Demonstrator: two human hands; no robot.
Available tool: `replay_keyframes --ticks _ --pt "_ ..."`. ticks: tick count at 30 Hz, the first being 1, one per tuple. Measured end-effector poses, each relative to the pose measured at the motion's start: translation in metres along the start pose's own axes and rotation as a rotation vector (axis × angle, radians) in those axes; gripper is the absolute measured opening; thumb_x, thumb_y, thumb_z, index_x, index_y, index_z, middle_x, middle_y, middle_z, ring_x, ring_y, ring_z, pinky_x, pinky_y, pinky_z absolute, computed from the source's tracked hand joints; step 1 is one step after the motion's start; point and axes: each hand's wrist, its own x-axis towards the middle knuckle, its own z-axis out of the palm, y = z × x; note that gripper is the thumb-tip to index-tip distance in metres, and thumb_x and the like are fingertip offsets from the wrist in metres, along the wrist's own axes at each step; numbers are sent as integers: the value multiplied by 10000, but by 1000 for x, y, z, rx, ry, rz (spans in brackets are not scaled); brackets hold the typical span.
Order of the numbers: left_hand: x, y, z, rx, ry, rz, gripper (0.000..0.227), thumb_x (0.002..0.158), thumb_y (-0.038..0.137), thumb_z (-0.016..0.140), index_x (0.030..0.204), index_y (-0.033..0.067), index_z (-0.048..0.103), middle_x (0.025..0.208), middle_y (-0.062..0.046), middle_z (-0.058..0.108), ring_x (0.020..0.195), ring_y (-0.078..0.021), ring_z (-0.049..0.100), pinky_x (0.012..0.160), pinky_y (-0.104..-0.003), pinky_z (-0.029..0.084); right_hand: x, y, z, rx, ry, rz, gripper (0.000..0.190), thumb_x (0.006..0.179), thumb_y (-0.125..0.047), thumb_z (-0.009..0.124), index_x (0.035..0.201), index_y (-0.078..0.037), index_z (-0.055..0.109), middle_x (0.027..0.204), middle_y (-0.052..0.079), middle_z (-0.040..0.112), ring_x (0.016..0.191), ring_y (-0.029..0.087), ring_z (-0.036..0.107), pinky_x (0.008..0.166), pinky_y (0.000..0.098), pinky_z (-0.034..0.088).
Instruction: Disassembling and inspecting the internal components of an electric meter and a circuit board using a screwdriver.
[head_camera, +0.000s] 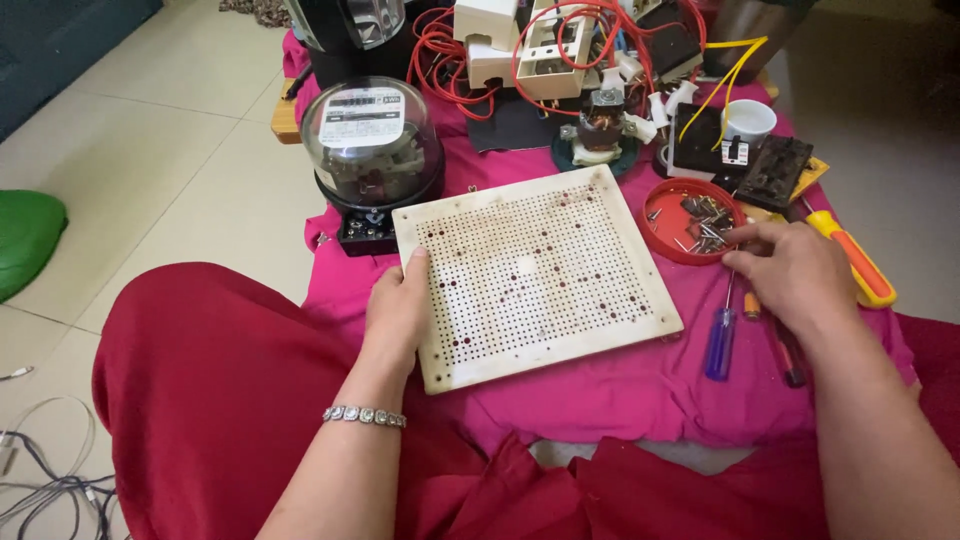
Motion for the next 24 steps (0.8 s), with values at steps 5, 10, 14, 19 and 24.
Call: replay_keyframes --ticks 5,10,14,19,24 --pt "-1 0 3 -96 9 9 528 990 413 523 1219 -38 673 1037 -146 755 845 -194 715 725 -303 575 -17 -19 -9 44 -33 -14 201 906 -216 798 1092 -141 809 906 83 722 546 238 599 541 392 462" --pt "0 -1 4 -165 -12 25 484 992 377 545 1156 -54 691 981 -152 753 783 -187 695 672 -291 554 -11 -13 16 -94 17 -128 235 886 -337 799 1027 -149 822 960 98 692 778 256 662 670 415 517" --pt "-2 3 5 -143 -11 -9 502 985 387 547 1225 -34 677 1046 -149 764 828 -188 720 695 -285 571 -17 -31 31 -132 129 -172 238 902 -378 781 931 -141 791 929 60 692 880 233 640 764 436 515" --pt "-1 6 5 -88 -2 -28 501 972 413 559 1195 -12 701 1014 -121 762 818 -168 703 702 -280 555 -12 -35 45 -47 296 -304 238 857 -307 748 850 -72 778 865 134 702 763 368 646 680 491 510" --pt "1 4 8 -116 -2 5 459 974 386 582 1136 -21 720 952 -117 764 758 -165 685 656 -269 543 -1 -18 28 -81 24 -351 223 861 -289 741 1032 -173 824 952 94 697 861 279 659 785 423 525"
